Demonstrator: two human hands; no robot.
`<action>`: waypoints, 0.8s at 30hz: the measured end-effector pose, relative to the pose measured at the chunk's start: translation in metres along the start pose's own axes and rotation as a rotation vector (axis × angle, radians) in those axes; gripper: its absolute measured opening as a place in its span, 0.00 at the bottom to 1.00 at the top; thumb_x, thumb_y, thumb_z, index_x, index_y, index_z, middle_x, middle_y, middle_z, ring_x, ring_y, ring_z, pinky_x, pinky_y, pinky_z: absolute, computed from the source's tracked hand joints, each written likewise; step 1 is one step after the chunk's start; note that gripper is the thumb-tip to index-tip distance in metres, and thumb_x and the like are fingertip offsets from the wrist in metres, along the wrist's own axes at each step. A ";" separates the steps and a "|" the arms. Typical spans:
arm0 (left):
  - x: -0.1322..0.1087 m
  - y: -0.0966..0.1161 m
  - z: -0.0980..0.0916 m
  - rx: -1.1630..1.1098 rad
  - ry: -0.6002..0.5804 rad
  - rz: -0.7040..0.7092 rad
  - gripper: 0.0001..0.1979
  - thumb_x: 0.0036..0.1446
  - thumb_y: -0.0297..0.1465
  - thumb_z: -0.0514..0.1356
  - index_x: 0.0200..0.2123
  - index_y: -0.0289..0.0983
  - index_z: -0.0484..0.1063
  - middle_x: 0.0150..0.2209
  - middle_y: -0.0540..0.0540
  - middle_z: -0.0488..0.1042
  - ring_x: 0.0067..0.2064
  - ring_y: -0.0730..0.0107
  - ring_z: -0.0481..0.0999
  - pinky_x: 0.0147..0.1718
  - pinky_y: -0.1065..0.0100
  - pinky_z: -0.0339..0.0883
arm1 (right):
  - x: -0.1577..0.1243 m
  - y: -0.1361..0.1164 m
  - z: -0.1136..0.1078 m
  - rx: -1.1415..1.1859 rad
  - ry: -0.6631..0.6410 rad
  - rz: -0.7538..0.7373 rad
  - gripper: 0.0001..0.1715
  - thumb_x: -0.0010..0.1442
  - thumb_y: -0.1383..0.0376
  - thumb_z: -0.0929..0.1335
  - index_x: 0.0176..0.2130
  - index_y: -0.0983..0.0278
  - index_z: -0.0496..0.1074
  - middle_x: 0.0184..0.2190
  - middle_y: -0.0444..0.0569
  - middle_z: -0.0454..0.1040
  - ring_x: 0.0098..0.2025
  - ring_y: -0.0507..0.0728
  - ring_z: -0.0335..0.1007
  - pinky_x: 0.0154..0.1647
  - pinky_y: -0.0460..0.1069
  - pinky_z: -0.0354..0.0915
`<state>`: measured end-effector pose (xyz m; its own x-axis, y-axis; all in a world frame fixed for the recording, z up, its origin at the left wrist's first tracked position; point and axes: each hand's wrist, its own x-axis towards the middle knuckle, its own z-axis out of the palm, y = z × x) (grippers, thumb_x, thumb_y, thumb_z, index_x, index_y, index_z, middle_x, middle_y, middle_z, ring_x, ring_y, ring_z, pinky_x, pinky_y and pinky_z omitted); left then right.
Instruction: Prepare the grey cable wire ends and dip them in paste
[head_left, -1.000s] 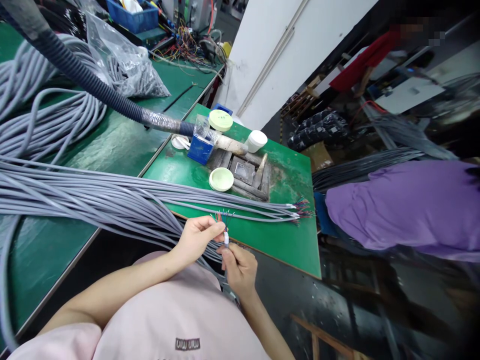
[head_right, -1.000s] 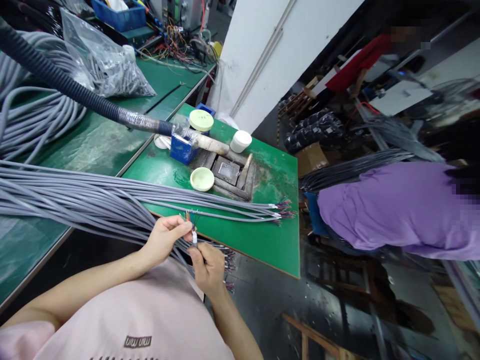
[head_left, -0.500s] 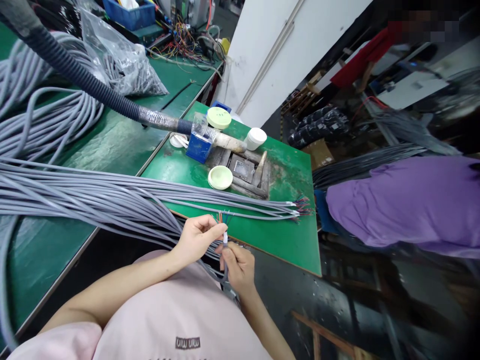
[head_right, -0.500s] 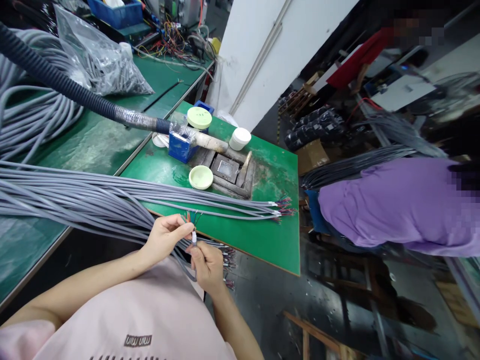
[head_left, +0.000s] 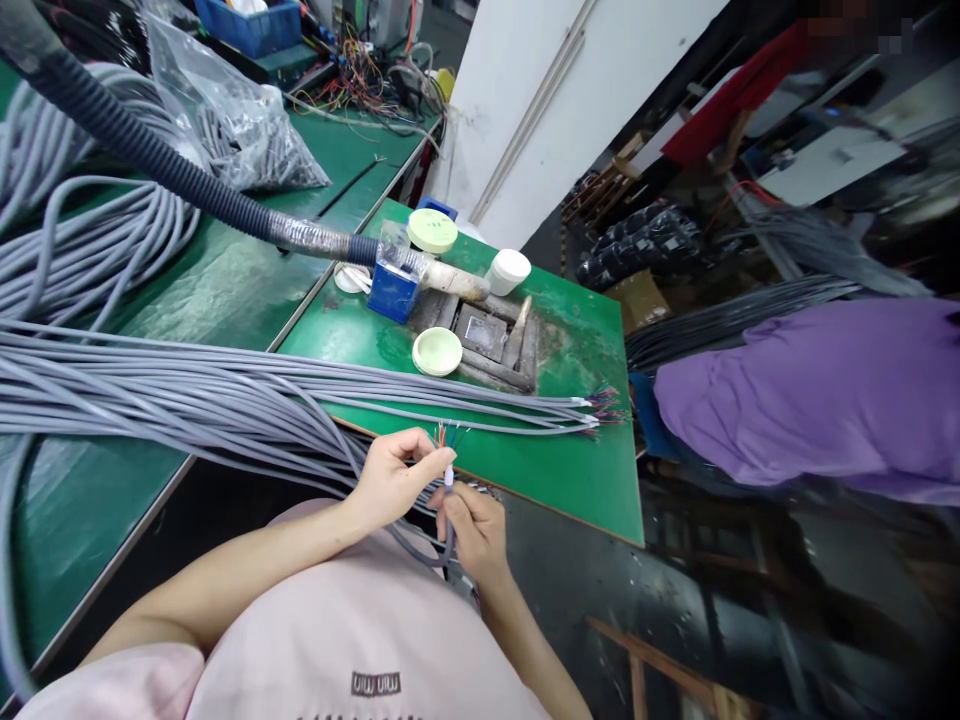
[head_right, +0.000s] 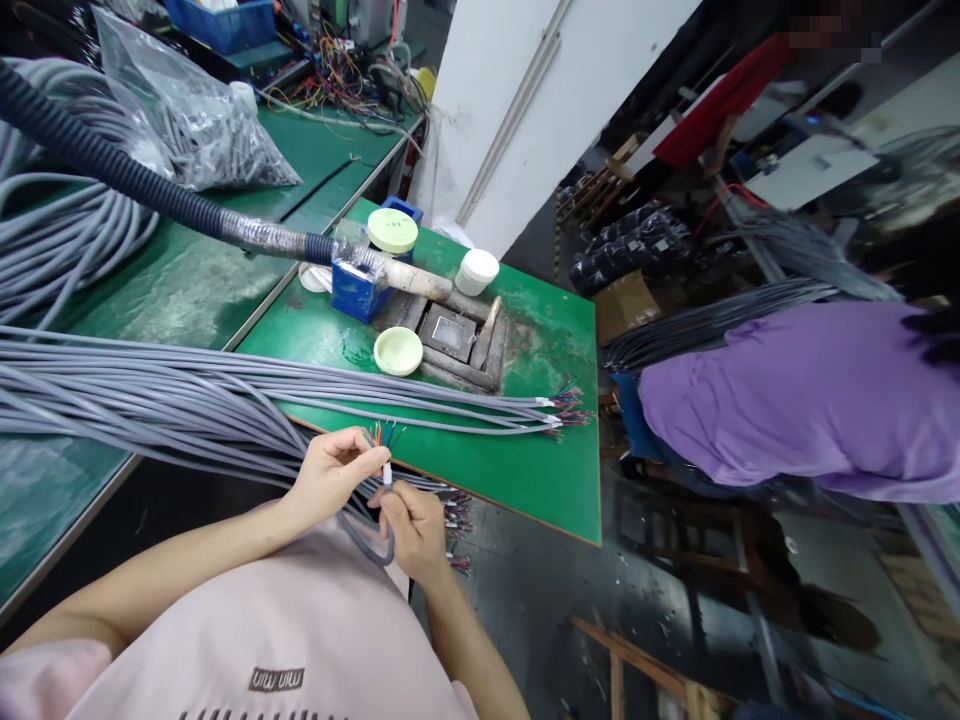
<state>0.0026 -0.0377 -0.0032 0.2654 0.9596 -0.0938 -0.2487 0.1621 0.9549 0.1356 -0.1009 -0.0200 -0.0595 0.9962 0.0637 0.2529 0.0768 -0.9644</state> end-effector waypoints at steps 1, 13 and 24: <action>0.000 0.000 0.000 0.009 -0.001 0.004 0.16 0.51 0.36 0.63 0.18 0.34 0.65 0.18 0.53 0.65 0.21 0.79 0.63 0.23 0.73 0.58 | 0.000 0.001 0.000 0.005 -0.003 0.000 0.20 0.64 0.60 0.59 0.27 0.64 0.72 0.12 0.40 0.64 0.15 0.48 0.58 0.20 0.45 0.55; -0.003 0.001 0.011 -0.214 -0.225 -0.076 0.15 0.53 0.37 0.62 0.21 0.36 0.64 0.17 0.53 0.69 0.19 0.73 0.71 0.22 0.70 0.65 | 0.013 -0.006 0.002 0.299 0.228 0.029 0.18 0.59 0.58 0.67 0.48 0.61 0.64 0.16 0.37 0.69 0.14 0.48 0.59 0.16 0.42 0.56; 0.003 0.002 0.011 -0.305 -0.032 -0.190 0.13 0.45 0.36 0.68 0.24 0.34 0.70 0.18 0.53 0.70 0.20 0.79 0.67 0.24 0.74 0.62 | 0.014 -0.003 0.006 0.335 0.251 0.043 0.20 0.59 0.57 0.67 0.49 0.61 0.69 0.16 0.38 0.68 0.14 0.46 0.57 0.15 0.43 0.56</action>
<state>0.0128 -0.0371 0.0014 0.3611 0.8989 -0.2480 -0.4576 0.4026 0.7928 0.1286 -0.0873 -0.0179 0.1920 0.9805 0.0417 -0.0802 0.0581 -0.9951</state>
